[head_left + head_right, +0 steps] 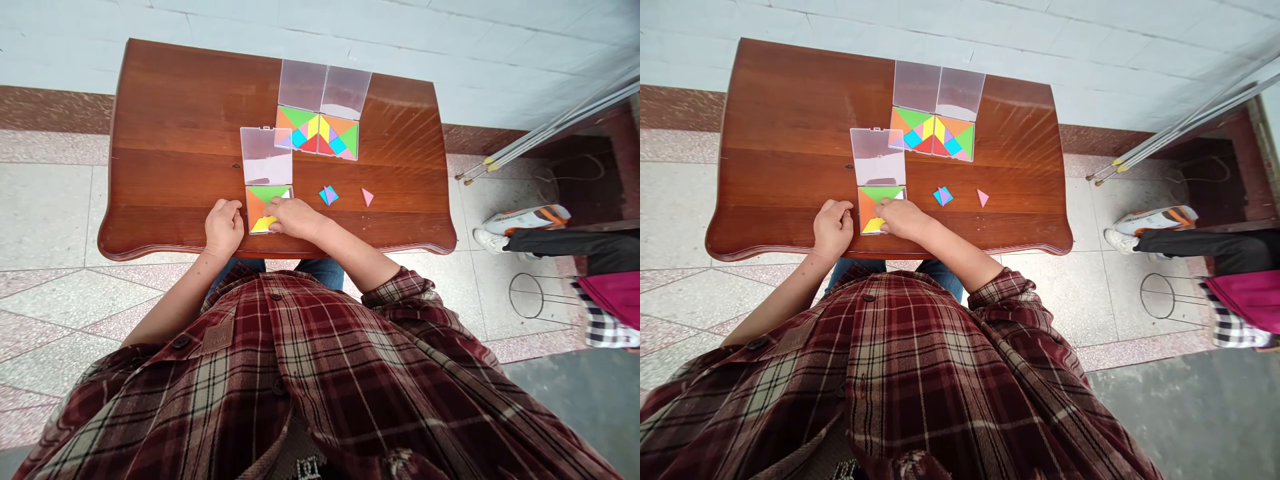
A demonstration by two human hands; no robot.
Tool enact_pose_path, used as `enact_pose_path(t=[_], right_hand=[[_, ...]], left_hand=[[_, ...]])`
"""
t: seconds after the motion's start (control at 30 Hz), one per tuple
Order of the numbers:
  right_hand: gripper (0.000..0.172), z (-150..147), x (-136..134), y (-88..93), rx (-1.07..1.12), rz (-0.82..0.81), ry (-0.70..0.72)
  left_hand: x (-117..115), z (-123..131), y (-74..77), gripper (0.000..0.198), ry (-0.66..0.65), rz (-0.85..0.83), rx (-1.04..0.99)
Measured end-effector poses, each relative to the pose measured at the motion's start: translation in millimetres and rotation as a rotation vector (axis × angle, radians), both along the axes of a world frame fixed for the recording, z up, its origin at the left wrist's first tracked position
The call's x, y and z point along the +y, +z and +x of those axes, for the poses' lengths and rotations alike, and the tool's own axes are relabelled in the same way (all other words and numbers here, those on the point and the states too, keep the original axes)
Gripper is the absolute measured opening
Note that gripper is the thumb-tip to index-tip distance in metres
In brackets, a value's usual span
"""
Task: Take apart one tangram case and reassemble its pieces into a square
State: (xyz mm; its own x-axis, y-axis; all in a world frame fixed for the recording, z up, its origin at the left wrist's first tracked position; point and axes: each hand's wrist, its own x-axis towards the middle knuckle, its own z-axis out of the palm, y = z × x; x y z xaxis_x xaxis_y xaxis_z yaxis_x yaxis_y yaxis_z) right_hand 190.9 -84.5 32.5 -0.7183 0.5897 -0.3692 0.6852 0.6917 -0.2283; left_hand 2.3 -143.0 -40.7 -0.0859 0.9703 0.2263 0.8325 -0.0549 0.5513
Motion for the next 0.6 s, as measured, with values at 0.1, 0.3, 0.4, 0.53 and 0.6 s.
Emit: enact_pose_path(t=[0.1, 0.3, 0.4, 0.53, 0.6], right_hand=[[0.027, 0.5, 2.0, 1.6, 0.001, -0.022, 0.015], [0.026, -0.5, 1.1, 6.6, -0.011, -0.067, 0.007], [0.027, -0.7, -0.3, 7.4, -0.003, -0.053, 0.004], [0.027, -1.7, -2.1, 7.2, -0.018, -0.047, 0.018], [0.025, -3.0, -3.1, 6.2, -0.026, -0.036, 0.015]], left_hand=[[0.0, 0.1, 0.0, 0.029, 0.002, 0.011, -0.004], [-0.1, 0.5, 0.8, 0.029, 0.002, -0.012, -0.014], [-0.1, 0.1, 0.5, 0.028, 0.004, -0.016, -0.008], [0.2, -0.6, -0.3, 0.029, 0.005, -0.011, -0.005], [0.5, -0.6, -0.3, 0.029, 0.002, -0.007, 0.000]])
